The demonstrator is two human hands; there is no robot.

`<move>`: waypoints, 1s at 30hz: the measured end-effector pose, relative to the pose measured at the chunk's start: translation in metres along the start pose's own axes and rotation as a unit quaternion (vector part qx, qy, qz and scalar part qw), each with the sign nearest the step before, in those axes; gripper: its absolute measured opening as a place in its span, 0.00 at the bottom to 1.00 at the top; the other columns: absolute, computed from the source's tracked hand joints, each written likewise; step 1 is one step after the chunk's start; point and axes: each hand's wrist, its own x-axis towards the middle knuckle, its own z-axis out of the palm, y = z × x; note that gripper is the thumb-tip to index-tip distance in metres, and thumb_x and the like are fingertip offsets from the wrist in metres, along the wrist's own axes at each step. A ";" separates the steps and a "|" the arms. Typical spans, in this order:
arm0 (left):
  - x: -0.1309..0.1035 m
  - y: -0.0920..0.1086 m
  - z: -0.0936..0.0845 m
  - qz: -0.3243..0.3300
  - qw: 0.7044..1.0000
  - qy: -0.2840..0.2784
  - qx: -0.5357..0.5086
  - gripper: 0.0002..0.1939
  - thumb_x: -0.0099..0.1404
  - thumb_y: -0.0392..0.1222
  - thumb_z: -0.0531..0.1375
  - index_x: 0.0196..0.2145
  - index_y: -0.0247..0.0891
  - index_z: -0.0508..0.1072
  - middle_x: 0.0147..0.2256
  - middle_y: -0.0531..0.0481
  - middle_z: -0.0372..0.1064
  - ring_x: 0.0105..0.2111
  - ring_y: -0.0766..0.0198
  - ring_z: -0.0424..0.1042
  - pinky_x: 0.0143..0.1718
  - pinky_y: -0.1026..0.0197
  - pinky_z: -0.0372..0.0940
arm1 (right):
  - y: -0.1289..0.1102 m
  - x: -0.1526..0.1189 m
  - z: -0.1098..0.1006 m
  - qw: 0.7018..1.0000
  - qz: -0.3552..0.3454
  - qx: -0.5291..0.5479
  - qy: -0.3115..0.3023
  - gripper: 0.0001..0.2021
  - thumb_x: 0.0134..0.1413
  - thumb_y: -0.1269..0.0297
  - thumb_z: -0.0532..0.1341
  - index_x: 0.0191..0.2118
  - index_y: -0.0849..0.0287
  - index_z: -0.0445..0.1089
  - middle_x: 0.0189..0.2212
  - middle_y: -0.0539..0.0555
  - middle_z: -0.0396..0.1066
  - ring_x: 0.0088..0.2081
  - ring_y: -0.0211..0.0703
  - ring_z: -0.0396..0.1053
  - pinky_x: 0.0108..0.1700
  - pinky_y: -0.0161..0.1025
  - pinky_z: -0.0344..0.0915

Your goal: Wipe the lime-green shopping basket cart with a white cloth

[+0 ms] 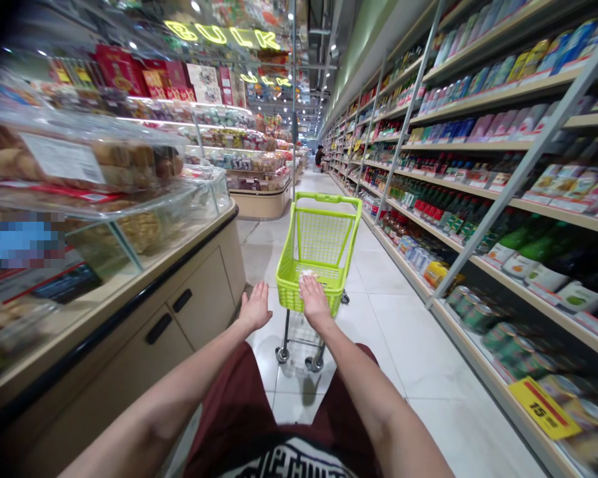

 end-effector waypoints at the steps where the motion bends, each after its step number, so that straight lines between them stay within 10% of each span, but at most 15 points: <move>1: -0.001 0.004 0.001 0.003 1.000 0.004 -0.005 0.42 0.52 0.41 0.54 0.61 0.31 0.40 0.62 0.43 0.29 0.62 0.55 0.32 0.58 0.43 0.39 | 0.002 -0.002 -0.001 1.000 0.014 -0.003 0.006 0.23 0.57 0.74 0.45 0.58 0.62 0.54 0.59 0.58 0.49 0.61 0.47 0.41 0.59 0.50 0.45; 9: -0.011 0.016 0.001 0.034 0.999 0.024 -0.006 0.41 0.52 0.40 0.53 0.61 0.31 0.39 0.62 0.43 0.30 0.62 0.56 0.32 0.59 0.44 0.37 | -0.038 0.014 0.018 0.996 -0.087 0.009 0.001 0.21 0.58 0.73 0.47 0.57 0.60 0.55 0.60 0.56 0.47 0.62 0.43 0.38 0.60 0.49 0.42; 18: -0.027 0.001 0.026 0.009 1.000 -0.023 -0.002 0.41 0.52 0.40 0.54 0.61 0.33 0.40 0.62 0.42 0.28 0.62 0.55 0.32 0.58 0.43 0.39 | -0.011 -0.032 0.070 0.985 -0.161 -0.052 -0.019 0.15 0.58 0.71 0.51 0.50 0.65 0.64 0.54 0.61 0.60 0.57 0.46 0.53 0.57 0.50 0.53; 26: -0.035 0.016 0.038 0.016 0.999 0.031 -0.019 0.40 0.53 0.38 0.52 0.61 0.30 0.39 0.63 0.43 0.29 0.62 0.57 0.31 0.59 0.45 0.38 | -0.018 -0.030 0.016 0.986 -0.136 -0.020 0.092 0.21 0.59 0.71 0.47 0.58 0.60 0.54 0.58 0.56 0.51 0.61 0.44 0.41 0.59 0.48 0.48; 30: -0.037 0.027 0.036 0.038 0.998 0.044 -0.017 0.41 0.52 0.38 0.51 0.61 0.29 0.39 0.63 0.42 0.29 0.62 0.57 0.30 0.59 0.45 0.38 | -0.010 -0.028 0.024 0.989 -0.125 -0.036 0.069 0.20 0.59 0.71 0.48 0.56 0.60 0.57 0.57 0.57 0.54 0.60 0.46 0.46 0.59 0.49 0.49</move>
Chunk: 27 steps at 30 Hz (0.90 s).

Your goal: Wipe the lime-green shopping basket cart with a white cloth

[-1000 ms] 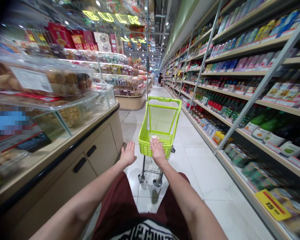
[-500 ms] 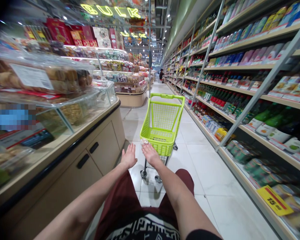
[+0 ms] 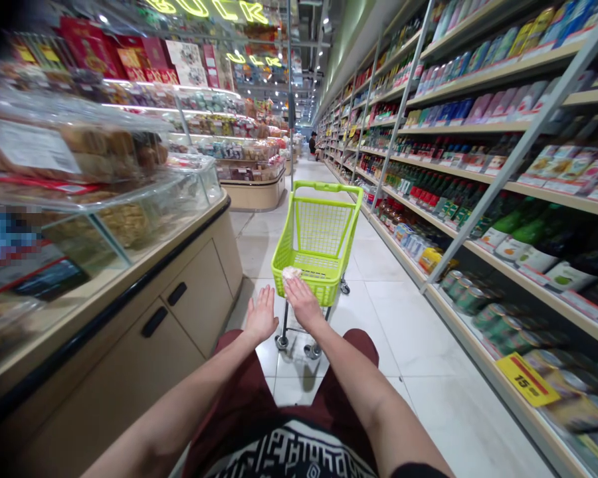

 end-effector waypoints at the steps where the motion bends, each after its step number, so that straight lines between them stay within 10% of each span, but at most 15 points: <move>1: 0.000 0.003 -0.001 0.009 1.000 -0.001 0.003 0.41 0.51 0.38 0.51 0.61 0.29 0.39 0.63 0.42 0.30 0.62 0.56 0.30 0.59 0.45 0.38 | 0.001 -0.004 0.007 1.000 0.002 -0.002 -0.019 0.19 0.58 0.70 0.49 0.55 0.61 0.58 0.56 0.58 0.56 0.59 0.46 0.48 0.58 0.49 0.50; 6: -0.001 0.017 -0.003 0.043 0.999 -0.014 0.009 0.40 0.51 0.37 0.51 0.60 0.28 0.40 0.62 0.42 0.31 0.62 0.56 0.30 0.59 0.46 0.36 | 0.001 -0.032 0.026 0.997 0.014 0.013 -0.077 0.16 0.57 0.71 0.51 0.50 0.62 0.64 0.52 0.61 0.62 0.56 0.47 0.55 0.54 0.49 0.57; 14: 0.002 0.024 -0.003 0.027 1.000 -0.005 -0.005 0.41 0.50 0.36 0.51 0.60 0.28 0.39 0.63 0.42 0.30 0.62 0.56 0.29 0.59 0.46 0.37 | 0.019 -0.042 -0.021 0.997 0.055 0.028 0.052 0.20 0.60 0.71 0.46 0.57 0.59 0.56 0.57 0.58 0.54 0.61 0.43 0.42 0.58 0.51 0.49; 22: 0.001 0.049 -0.011 0.095 0.995 0.001 0.009 0.39 0.52 0.36 0.50 0.61 0.30 0.40 0.63 0.43 0.30 0.62 0.56 0.29 0.59 0.45 0.37 | 0.021 -0.070 0.021 0.998 0.062 0.014 -0.025 0.17 0.59 0.70 0.49 0.53 0.60 0.62 0.54 0.60 0.60 0.58 0.47 0.52 0.54 0.51 0.57; 27: 0.003 0.054 -0.012 0.102 0.995 0.003 0.009 0.38 0.54 0.36 0.49 0.61 0.30 0.39 0.63 0.43 0.31 0.62 0.56 0.29 0.59 0.45 0.36 | 0.021 -0.073 -0.007 0.997 0.047 0.034 0.049 0.19 0.59 0.70 0.48 0.56 0.59 0.57 0.56 0.58 0.56 0.60 0.44 0.45 0.56 0.51 0.54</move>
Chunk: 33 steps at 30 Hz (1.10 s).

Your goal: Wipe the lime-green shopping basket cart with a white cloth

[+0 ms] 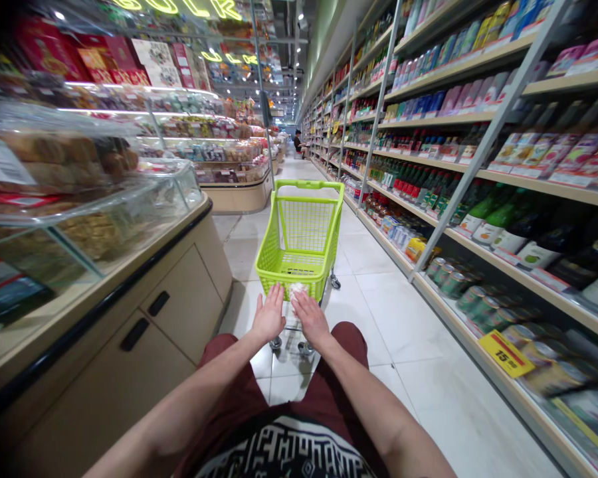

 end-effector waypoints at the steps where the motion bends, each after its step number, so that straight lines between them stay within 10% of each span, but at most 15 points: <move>1: 0.000 0.001 0.000 -0.003 1.000 0.000 0.000 0.39 0.53 0.36 0.49 0.61 0.30 0.39 0.63 0.43 0.31 0.62 0.56 0.29 0.59 0.46 0.36 | 0.003 0.004 -0.006 1.000 0.006 -0.002 0.015 0.19 0.59 0.71 0.47 0.56 0.59 0.56 0.56 0.59 0.55 0.61 0.44 0.43 0.57 0.51 0.53; 10: -0.003 0.010 -0.007 0.031 0.999 -0.023 -0.002 0.37 0.54 0.37 0.49 0.61 0.30 0.41 0.63 0.44 0.31 0.62 0.57 0.31 0.59 0.46 0.36 | 0.017 -0.019 0.016 0.996 0.044 -0.046 -0.070 0.18 0.57 0.74 0.47 0.51 0.62 0.63 0.53 0.62 0.61 0.57 0.49 0.54 0.52 0.52 0.58; 21: 0.006 0.018 -0.015 0.065 0.997 -0.022 -0.020 0.39 0.52 0.35 0.50 0.60 0.30 0.40 0.63 0.44 0.30 0.62 0.57 0.30 0.59 0.45 0.34 | 0.029 0.002 -0.023 0.998 0.057 -0.026 0.025 0.18 0.58 0.74 0.46 0.52 0.62 0.61 0.54 0.60 0.60 0.59 0.45 0.47 0.56 0.50 0.54; 25: 0.025 0.002 -0.030 0.045 0.999 0.022 -0.016 0.39 0.53 0.36 0.50 0.61 0.31 0.39 0.63 0.45 0.30 0.62 0.57 0.30 0.59 0.45 0.34 | 0.031 0.001 -0.027 0.998 0.038 -0.002 0.043 0.19 0.57 0.74 0.45 0.53 0.61 0.61 0.53 0.60 0.60 0.59 0.44 0.49 0.55 0.49 0.56; 33: 0.043 -0.033 -0.050 -0.012 0.997 -0.077 -0.001 0.38 0.53 0.38 0.52 0.60 0.32 0.43 0.62 0.42 0.39 0.61 0.51 0.35 0.57 0.38 0.34 | 0.045 0.044 -0.023 0.993 0.080 -0.038 0.084 0.19 0.58 0.72 0.44 0.52 0.65 0.62 0.54 0.63 0.59 0.59 0.48 0.48 0.56 0.51 0.55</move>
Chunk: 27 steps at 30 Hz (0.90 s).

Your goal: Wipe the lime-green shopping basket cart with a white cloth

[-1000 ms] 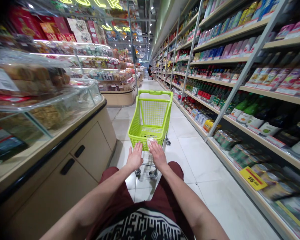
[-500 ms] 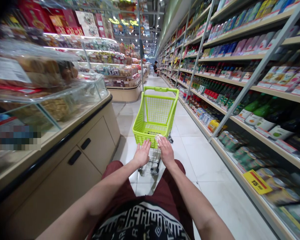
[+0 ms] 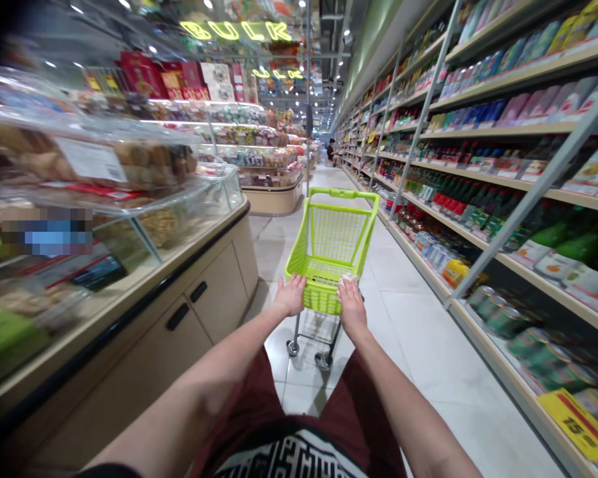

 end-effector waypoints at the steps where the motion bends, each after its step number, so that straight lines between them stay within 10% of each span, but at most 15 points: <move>1: -0.002 0.000 -0.002 0.001 1.000 -0.003 0.001 0.38 0.53 0.39 0.52 0.60 0.32 0.43 0.62 0.41 0.39 0.61 0.51 0.36 0.57 0.38 0.34 | 0.000 0.000 0.007 1.000 -0.005 -0.001 -0.001 0.18 0.58 0.71 0.45 0.51 0.67 0.62 0.53 0.64 0.59 0.59 0.48 0.48 0.56 0.51 0.55; 9: -0.007 -0.007 -0.007 0.013 0.999 -0.032 -0.023 0.43 0.51 0.44 0.55 0.61 0.32 0.40 0.62 0.41 0.35 0.61 0.54 0.34 0.58 0.41 0.35 | 0.023 0.002 0.025 0.995 -0.062 0.075 -0.018 0.18 0.56 0.68 0.46 0.49 0.66 0.64 0.52 0.63 0.61 0.58 0.49 0.50 0.57 0.52 0.54; 15: -0.015 -0.004 -0.007 0.031 0.977 0.042 -0.205 0.46 0.48 0.45 0.59 0.61 0.35 0.42 0.62 0.41 0.35 0.61 0.52 0.36 0.58 0.41 0.36 | -0.005 0.029 -0.014 0.953 0.160 0.233 -0.107 0.21 0.50 0.58 0.50 0.47 0.64 0.67 0.47 0.61 0.67 0.50 0.52 0.63 0.53 0.51 0.58; 21: -0.015 0.011 -0.007 0.015 0.808 0.074 -0.585 0.22 0.46 0.33 0.58 0.42 0.36 0.70 0.38 0.48 0.71 0.37 0.60 0.68 0.42 0.57 0.63 | -0.049 0.058 -0.042 0.811 0.244 0.480 -0.228 0.23 0.45 0.61 0.54 0.49 0.63 0.65 0.43 0.57 0.71 0.43 0.48 0.69 0.46 0.44 0.66; 24: -0.004 0.019 -0.008 -0.096 0.675 0.072 -0.728 0.10 0.46 0.32 0.58 0.30 0.34 0.70 0.26 0.52 0.68 0.24 0.68 0.65 0.30 0.62 0.63 | -0.060 0.059 -0.036 0.893 0.171 0.395 -0.130 0.23 0.48 0.63 0.51 0.51 0.61 0.63 0.47 0.57 0.68 0.47 0.48 0.66 0.50 0.47 0.62; 27: 0.003 0.024 -0.014 -0.111 0.616 0.074 -0.777 0.09 0.53 0.42 0.56 0.32 0.35 0.68 0.24 0.53 0.66 0.21 0.71 0.62 0.27 0.66 0.60 | -0.074 0.047 -0.022 0.967 0.023 0.252 -0.021 0.22 0.50 0.69 0.48 0.52 0.59 0.63 0.53 0.57 0.60 0.56 0.48 0.56 0.57 0.50 0.53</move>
